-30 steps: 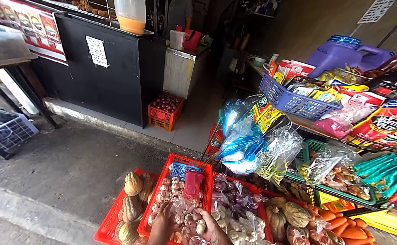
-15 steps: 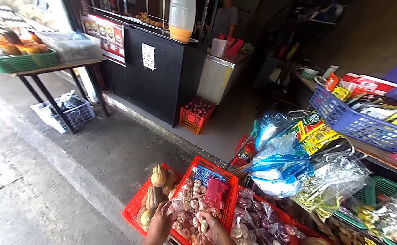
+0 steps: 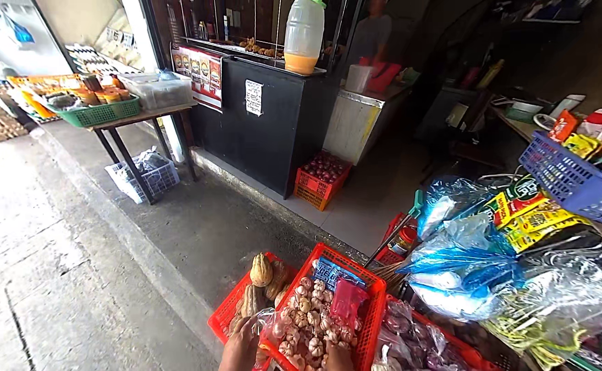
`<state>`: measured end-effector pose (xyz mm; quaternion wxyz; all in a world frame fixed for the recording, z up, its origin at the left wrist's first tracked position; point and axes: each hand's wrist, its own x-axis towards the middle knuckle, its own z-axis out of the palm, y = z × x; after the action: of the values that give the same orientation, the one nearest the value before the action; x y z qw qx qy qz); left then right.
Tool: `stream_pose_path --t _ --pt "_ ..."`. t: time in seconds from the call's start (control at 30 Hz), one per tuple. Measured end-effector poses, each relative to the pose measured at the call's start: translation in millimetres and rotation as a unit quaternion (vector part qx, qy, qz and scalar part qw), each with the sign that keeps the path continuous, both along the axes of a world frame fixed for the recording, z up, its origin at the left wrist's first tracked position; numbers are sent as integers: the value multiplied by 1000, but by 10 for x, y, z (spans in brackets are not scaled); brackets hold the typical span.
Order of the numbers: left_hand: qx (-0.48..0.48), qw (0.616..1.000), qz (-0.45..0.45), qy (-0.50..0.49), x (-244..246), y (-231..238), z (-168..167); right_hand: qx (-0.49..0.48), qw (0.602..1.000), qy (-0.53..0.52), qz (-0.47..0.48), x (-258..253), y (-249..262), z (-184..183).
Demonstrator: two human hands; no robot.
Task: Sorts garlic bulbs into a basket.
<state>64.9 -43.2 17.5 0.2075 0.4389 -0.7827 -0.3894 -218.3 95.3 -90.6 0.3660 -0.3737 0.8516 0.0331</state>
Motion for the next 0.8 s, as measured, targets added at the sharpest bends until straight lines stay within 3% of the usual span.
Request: stream_pose_path --t 0.33,0.57,0.63,0.8 --pt "7 999 -44 -14 -243 -1 -4 -1 996 -84 -18 9 110 -39" --pt "-4 997 -75 10 -471 -6 21 -73 990 -22 -117 41 105 139" --pt "-11 996 -88 20 -550 13 3 -63 993 -36 -97 10 145 170" --pt "19 989 -144 9 -730 65 -2 22 997 -45 59 71 289 119"
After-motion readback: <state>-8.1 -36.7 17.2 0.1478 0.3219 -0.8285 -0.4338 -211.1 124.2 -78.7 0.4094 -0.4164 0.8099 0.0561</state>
